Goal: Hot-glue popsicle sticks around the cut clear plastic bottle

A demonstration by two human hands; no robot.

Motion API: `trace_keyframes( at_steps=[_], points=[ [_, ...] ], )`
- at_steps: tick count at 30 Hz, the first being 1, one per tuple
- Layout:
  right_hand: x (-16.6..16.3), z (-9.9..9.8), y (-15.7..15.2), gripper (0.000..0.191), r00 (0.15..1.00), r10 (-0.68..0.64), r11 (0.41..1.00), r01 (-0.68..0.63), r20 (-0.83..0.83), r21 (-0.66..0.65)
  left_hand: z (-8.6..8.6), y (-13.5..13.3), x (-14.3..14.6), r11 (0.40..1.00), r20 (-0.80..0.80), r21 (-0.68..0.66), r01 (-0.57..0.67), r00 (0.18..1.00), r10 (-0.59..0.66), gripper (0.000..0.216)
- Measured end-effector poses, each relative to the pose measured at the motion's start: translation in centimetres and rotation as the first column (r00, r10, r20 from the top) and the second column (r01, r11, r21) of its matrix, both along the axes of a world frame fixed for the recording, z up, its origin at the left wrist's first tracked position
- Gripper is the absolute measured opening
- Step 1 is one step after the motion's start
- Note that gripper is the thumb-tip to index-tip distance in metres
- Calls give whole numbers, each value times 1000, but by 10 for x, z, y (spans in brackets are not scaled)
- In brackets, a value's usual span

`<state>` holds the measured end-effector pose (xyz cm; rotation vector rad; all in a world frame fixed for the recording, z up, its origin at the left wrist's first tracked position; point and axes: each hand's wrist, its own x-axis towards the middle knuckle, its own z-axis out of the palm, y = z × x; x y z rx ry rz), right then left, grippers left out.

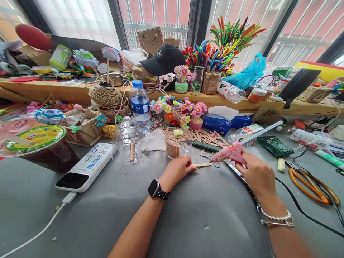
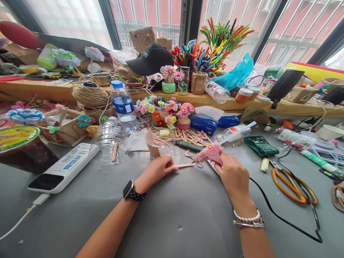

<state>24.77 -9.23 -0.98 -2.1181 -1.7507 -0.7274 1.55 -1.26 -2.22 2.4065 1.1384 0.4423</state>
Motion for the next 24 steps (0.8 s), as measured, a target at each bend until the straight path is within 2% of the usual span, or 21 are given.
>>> trace_keyframes(
  at_steps=[24],
  points=[
    [1,-1,-1,19,1000,16,999,-17,-20,-41,-1,0,0,1000,-9,7,1,1000,-1,25]
  ],
)
